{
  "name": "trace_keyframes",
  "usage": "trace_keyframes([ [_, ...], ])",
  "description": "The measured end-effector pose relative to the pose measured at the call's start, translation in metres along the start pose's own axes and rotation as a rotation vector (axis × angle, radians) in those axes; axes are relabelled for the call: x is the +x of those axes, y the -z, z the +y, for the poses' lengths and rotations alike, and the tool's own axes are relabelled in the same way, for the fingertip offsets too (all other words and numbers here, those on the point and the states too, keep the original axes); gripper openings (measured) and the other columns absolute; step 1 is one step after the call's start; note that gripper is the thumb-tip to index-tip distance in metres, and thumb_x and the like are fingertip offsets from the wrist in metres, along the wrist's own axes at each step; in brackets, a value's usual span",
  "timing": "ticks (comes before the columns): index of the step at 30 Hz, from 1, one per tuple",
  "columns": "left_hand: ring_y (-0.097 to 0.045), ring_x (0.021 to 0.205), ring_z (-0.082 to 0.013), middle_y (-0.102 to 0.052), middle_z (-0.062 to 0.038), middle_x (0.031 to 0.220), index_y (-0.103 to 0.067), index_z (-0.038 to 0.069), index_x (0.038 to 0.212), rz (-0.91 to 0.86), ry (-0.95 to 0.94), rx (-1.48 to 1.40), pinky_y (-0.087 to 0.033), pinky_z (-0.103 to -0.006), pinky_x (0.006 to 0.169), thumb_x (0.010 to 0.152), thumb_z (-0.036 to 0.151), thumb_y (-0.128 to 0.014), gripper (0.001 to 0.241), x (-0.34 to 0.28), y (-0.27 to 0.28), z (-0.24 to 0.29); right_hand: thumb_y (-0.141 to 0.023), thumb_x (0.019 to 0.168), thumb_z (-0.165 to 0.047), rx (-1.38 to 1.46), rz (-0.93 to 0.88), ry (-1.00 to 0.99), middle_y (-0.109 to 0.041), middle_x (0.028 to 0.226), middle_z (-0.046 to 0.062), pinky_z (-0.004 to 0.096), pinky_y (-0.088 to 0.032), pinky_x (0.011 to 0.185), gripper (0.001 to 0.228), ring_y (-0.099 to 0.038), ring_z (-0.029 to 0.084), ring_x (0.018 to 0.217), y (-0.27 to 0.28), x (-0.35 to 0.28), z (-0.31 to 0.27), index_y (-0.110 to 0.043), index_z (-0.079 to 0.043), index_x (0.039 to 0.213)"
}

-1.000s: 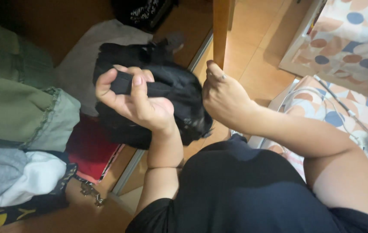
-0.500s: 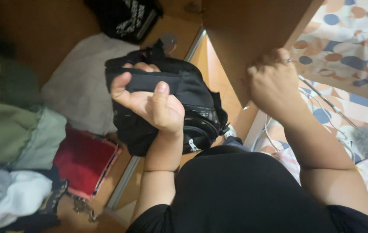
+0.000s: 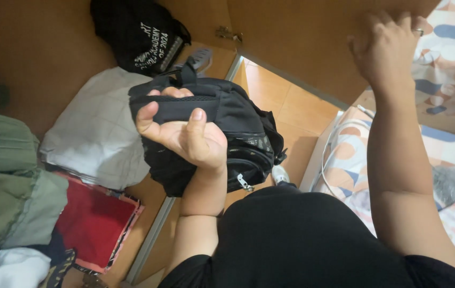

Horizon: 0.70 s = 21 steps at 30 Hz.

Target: The person folds a grey sweatshirt and places it into a wooden wardrobe. They then pick up a black backpack from a patterned bed, open the wardrobe, and place the backpack inside. The person repeats this process with a second black backpack and a folded dark garment, organizing them into the wardrobe.

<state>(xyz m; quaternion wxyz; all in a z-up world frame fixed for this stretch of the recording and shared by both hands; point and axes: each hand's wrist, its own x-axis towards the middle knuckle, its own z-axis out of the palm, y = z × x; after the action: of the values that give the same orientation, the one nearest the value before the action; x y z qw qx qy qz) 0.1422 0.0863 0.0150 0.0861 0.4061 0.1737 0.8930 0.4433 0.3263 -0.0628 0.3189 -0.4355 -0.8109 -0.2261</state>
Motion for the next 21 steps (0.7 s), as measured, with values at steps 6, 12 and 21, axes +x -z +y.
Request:
trace_keyframes([
  [6, -0.049, 0.106, -0.0184, -0.042, -0.01, 0.133, -0.04, 0.015, 0.141, 0.012, 0.042, -0.007, -0.041, -0.0351, 0.103, 0.083, -0.011, -0.059, 0.066, 0.01, -0.016, -0.031, -0.084, 0.082, -0.023, 0.099, -0.001, -0.042, -0.062, 0.144, 0.022, 0.056, -0.035, 0.107, 0.048, -0.045, 0.044, 0.134, -0.044, 0.022, 0.029, -0.069, -0.004, 0.124],
  [12, -0.047, 0.105, -0.0173, -0.047, -0.011, 0.129, -0.036, 0.015, 0.138, -0.016, 0.082, 0.083, -0.037, -0.0335, 0.11, 0.093, -0.011, -0.058, 0.057, 0.014, -0.014, -0.075, -0.09, 0.088, -0.029, 0.717, -0.401, -0.017, -0.057, 0.137, 0.014, 0.049, -0.045, 0.111, 0.058, -0.054, 0.037, 0.128, -0.109, 0.014, -0.009, -0.059, -0.005, 0.131],
  [21, -0.049, 0.101, -0.0178, -0.054, -0.014, 0.119, -0.039, 0.01, 0.141, -0.053, 0.077, 0.037, -0.037, -0.0302, 0.102, 0.091, -0.011, -0.061, 0.059, 0.068, -0.021, -0.143, -0.091, 0.072, -0.025, 1.59, -0.628, 0.079, -0.041, 0.16, 0.023, 0.043, -0.032, 0.124, 0.117, -0.039, 0.034, 0.151, -0.046, 0.043, -0.182, -0.021, -0.003, 0.163],
])
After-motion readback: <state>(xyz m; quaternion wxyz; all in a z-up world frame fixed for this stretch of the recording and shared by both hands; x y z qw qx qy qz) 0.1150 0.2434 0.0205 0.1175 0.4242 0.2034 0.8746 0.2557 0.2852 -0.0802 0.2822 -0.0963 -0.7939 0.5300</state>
